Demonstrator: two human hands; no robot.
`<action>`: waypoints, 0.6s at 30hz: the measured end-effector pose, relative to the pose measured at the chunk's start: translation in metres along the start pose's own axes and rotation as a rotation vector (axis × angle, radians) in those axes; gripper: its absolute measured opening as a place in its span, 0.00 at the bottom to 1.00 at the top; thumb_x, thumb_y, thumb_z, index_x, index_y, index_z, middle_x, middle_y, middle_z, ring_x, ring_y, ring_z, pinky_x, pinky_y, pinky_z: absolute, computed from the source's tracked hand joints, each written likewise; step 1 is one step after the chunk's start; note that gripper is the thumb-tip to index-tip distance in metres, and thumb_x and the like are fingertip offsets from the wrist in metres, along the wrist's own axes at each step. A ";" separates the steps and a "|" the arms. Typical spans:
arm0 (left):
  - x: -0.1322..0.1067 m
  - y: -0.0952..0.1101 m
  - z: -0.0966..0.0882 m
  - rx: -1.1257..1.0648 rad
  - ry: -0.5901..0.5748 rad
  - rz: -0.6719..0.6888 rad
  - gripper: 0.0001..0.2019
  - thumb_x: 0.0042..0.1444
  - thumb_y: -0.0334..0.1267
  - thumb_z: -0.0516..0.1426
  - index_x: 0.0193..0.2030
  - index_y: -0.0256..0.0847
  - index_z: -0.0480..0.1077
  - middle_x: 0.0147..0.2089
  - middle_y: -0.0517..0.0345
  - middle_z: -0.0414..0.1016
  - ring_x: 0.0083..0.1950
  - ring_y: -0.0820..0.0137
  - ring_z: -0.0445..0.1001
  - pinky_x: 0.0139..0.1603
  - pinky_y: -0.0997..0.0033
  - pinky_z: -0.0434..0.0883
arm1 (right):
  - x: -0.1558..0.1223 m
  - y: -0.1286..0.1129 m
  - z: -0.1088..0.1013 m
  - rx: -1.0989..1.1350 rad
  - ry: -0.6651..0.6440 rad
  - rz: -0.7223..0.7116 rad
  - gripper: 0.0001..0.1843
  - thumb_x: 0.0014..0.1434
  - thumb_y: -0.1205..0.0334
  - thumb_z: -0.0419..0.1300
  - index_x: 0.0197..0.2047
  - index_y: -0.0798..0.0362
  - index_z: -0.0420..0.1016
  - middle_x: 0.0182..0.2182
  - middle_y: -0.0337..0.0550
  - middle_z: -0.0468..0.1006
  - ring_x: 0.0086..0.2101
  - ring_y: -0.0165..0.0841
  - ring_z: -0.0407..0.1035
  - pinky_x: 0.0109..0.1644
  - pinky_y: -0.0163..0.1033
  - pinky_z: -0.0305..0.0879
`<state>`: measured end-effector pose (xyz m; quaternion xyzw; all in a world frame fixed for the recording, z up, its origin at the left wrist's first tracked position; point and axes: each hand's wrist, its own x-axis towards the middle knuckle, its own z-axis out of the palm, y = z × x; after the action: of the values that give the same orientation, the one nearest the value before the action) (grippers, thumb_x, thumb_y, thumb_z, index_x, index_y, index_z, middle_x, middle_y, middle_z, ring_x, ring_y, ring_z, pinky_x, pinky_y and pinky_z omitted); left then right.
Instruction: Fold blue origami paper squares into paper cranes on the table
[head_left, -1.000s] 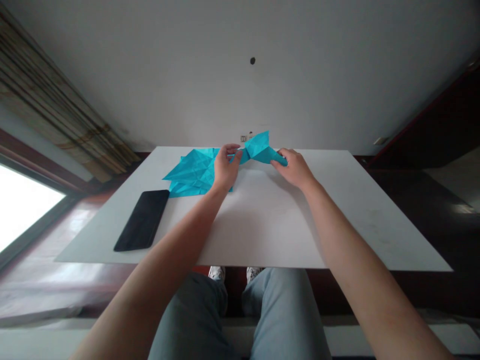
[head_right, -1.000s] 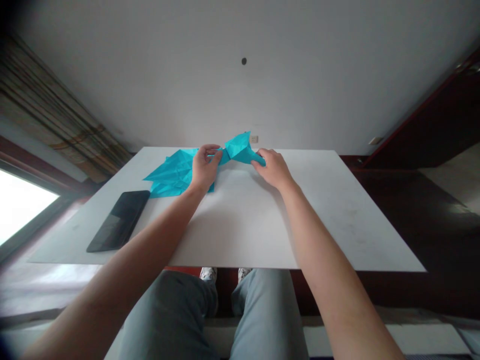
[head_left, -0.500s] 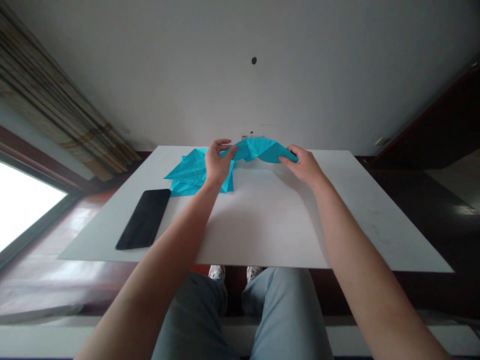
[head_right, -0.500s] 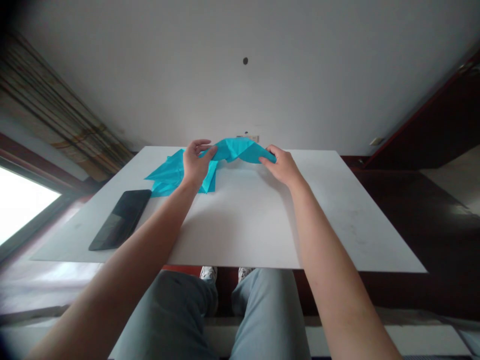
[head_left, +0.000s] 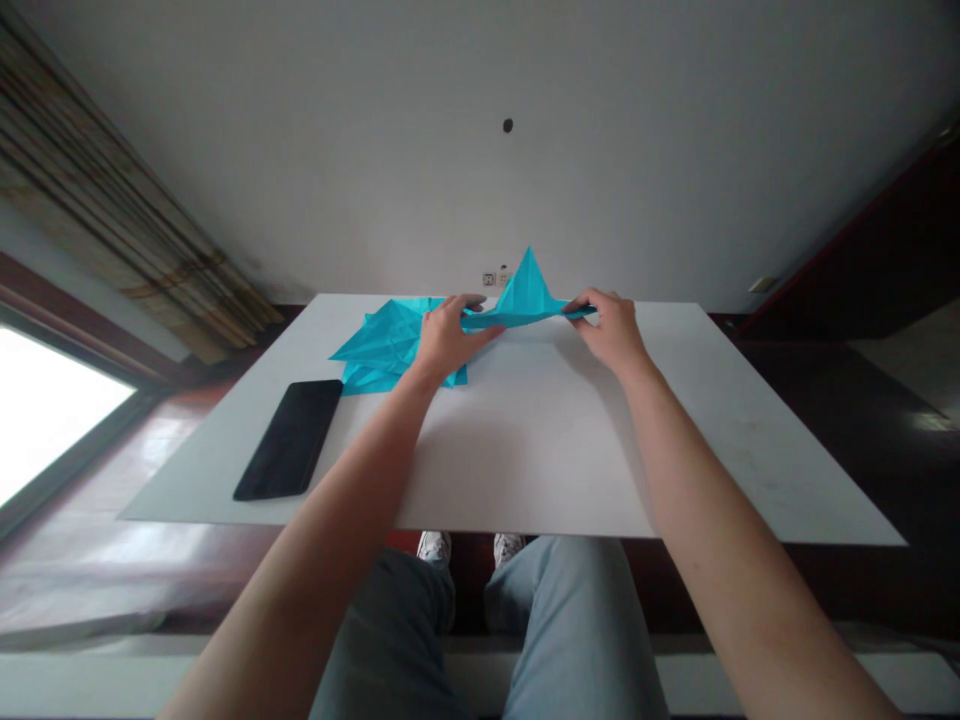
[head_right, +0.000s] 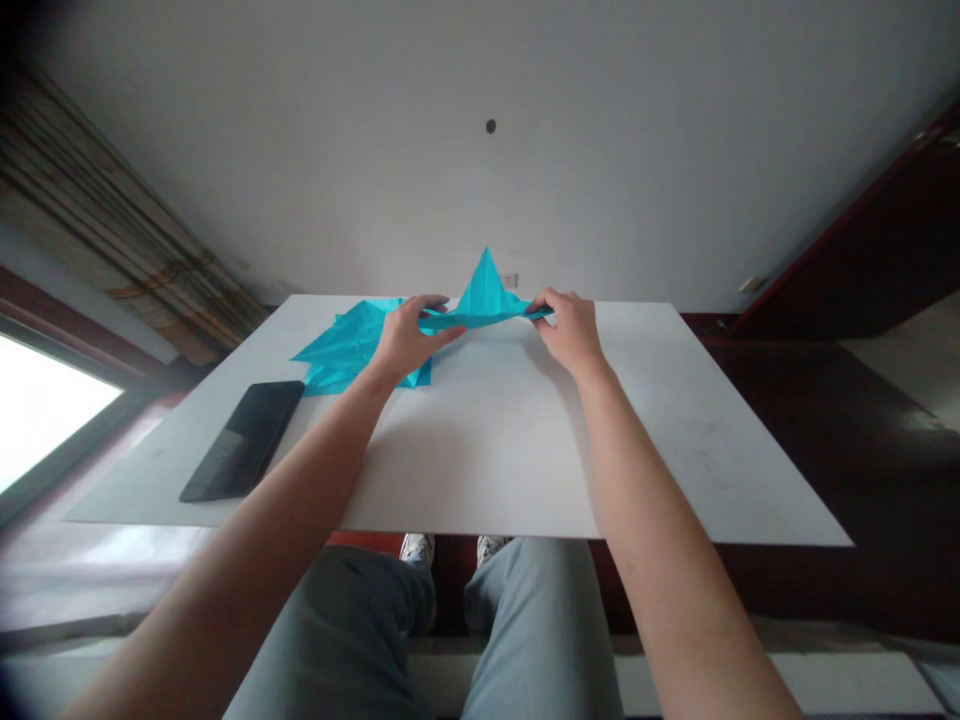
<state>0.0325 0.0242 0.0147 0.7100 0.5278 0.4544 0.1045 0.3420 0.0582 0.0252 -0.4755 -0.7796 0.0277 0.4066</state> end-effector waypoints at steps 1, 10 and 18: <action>-0.002 0.003 0.000 0.000 -0.047 -0.015 0.27 0.58 0.50 0.77 0.62 0.46 0.81 0.60 0.47 0.88 0.60 0.53 0.86 0.65 0.52 0.80 | 0.000 -0.001 0.000 0.009 -0.006 -0.010 0.08 0.64 0.68 0.67 0.42 0.44 0.84 0.45 0.46 0.92 0.49 0.51 0.81 0.61 0.56 0.70; -0.008 0.009 0.007 -0.113 -0.253 0.043 0.23 0.58 0.62 0.75 0.46 0.47 0.82 0.42 0.53 0.87 0.47 0.56 0.86 0.58 0.53 0.81 | -0.005 -0.020 -0.004 0.026 -0.024 0.003 0.10 0.66 0.69 0.64 0.43 0.43 0.83 0.52 0.44 0.92 0.59 0.55 0.77 0.71 0.64 0.58; -0.004 0.003 0.015 -0.220 -0.271 0.157 0.22 0.56 0.49 0.77 0.53 0.47 0.83 0.55 0.50 0.83 0.53 0.60 0.83 0.56 0.59 0.82 | -0.006 -0.020 -0.005 0.042 -0.017 -0.038 0.12 0.65 0.70 0.63 0.45 0.43 0.82 0.54 0.43 0.92 0.60 0.54 0.76 0.72 0.64 0.56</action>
<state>0.0459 0.0240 0.0062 0.7879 0.3992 0.4163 0.2158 0.3322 0.0411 0.0339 -0.4518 -0.7912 0.0407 0.4102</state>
